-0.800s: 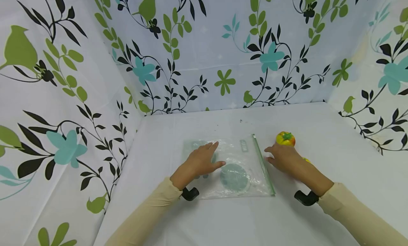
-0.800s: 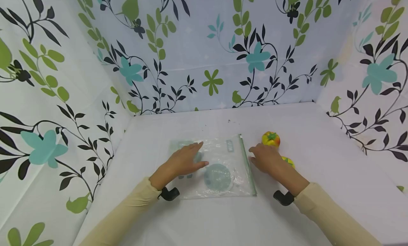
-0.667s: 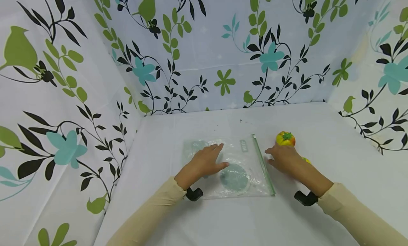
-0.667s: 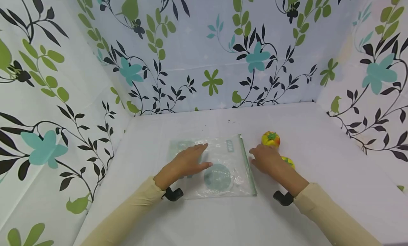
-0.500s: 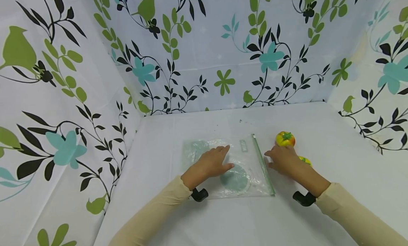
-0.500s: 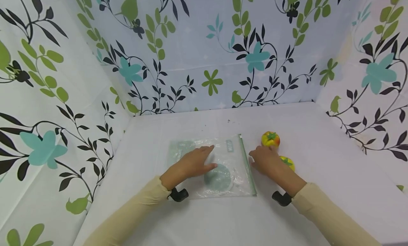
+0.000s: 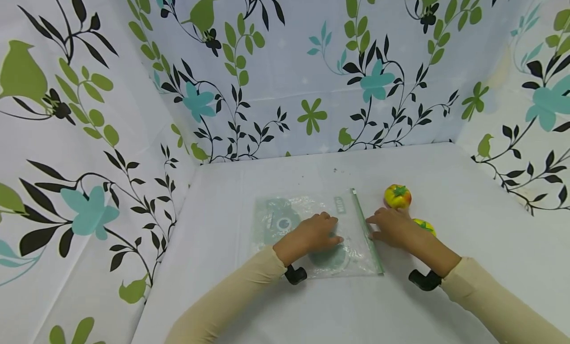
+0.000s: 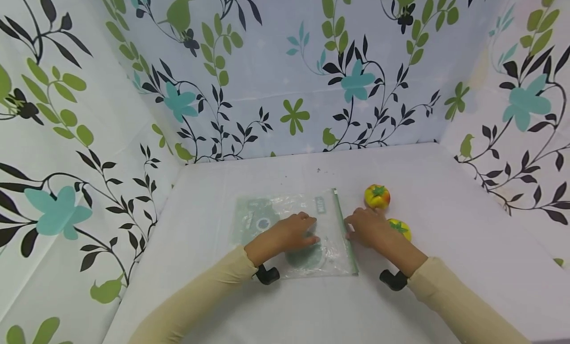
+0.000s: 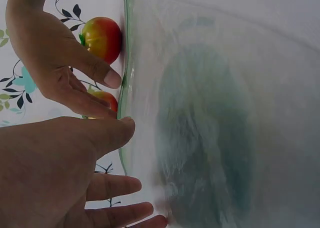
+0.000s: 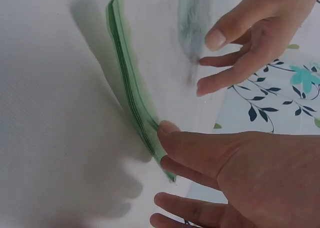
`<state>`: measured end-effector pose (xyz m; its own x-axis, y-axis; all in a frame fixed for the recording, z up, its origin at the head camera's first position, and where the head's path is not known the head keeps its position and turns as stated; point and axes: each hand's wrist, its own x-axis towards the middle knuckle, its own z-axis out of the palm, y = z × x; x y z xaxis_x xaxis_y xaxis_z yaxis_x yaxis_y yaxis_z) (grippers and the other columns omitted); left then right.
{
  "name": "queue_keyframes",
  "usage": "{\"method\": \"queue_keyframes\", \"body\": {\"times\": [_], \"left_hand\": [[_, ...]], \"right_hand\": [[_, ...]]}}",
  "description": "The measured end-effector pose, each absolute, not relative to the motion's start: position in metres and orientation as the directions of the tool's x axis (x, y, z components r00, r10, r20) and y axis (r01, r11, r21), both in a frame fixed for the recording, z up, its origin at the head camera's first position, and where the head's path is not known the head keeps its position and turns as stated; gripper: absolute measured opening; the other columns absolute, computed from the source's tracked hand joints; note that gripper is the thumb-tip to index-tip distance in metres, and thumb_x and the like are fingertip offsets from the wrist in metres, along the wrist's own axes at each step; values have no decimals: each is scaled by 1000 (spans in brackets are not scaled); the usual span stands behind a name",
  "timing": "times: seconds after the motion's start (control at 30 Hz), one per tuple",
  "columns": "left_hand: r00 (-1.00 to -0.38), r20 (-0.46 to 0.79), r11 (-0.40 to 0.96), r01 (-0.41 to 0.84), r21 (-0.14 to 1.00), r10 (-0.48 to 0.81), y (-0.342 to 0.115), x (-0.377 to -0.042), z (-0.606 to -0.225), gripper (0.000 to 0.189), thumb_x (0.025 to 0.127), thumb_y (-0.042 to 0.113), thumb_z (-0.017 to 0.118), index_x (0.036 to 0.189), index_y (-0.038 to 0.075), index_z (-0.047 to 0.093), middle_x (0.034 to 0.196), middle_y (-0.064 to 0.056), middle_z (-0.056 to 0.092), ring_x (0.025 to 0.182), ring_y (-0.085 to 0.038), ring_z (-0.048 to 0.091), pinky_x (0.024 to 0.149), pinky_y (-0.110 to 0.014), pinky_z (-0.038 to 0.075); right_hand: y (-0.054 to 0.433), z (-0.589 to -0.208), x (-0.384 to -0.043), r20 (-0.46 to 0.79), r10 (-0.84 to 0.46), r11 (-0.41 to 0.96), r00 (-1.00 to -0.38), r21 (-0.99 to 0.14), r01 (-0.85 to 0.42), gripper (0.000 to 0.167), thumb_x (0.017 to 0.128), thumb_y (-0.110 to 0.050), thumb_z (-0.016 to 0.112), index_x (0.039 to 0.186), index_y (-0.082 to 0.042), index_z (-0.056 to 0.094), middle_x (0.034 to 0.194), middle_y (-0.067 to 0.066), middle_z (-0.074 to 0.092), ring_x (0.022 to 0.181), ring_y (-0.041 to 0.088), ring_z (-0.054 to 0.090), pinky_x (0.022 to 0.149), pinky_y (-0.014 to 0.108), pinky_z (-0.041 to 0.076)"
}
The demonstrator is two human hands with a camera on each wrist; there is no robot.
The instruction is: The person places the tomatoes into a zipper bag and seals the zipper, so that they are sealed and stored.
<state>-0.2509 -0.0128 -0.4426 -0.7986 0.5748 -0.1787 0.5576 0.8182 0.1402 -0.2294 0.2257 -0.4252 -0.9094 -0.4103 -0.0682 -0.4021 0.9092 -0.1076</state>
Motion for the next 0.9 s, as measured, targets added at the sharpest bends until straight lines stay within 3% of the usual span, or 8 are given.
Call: {"method": "queue_keyframes", "body": {"times": [0.23, 0.47, 0.67, 0.9], "left_hand": [[-794, -151, 807, 588, 51, 588, -4, -249, -445, 49, 106, 52, 59, 138, 15, 65, 137, -6, 60, 121, -22, 56, 97, -36, 54], [-813, -163, 829, 555, 67, 558, 5, -253, -448, 56, 106, 55, 57, 140, 11, 64, 135, -8, 60, 119, -24, 57, 98, -38, 53], [-851, -177, 869, 479, 123, 494, 19, -255, -450, 81, 100, 71, 53, 147, 4, 56, 146, -15, 54, 133, -30, 53, 107, -40, 51], [-899, -204, 921, 387, 39, 387, 37, -253, -450, 99, 91, 89, 44, 147, 8, 53, 148, -13, 50, 135, -28, 49, 110, -43, 45]], "right_hand": [[225, -425, -228, -68, -422, 902, -904, -136, -410, 39, 94, -25, 81, 130, -11, 76, 133, 24, 67, 123, 45, 64, 99, 70, 46], [224, -426, -227, -71, -451, 886, -890, -161, -436, 33, 94, -19, 80, 127, -13, 78, 137, 25, 66, 126, 46, 62, 99, 74, 45], [224, -430, -225, -109, -425, 898, -899, -181, -402, 42, 92, -21, 82, 132, -10, 74, 143, 26, 62, 132, 49, 58, 104, 79, 38], [224, -432, -220, -148, -417, 904, -897, -168, -392, 52, 90, -23, 84, 137, -6, 70, 151, 28, 55, 141, 50, 49, 106, 83, 31]]}}
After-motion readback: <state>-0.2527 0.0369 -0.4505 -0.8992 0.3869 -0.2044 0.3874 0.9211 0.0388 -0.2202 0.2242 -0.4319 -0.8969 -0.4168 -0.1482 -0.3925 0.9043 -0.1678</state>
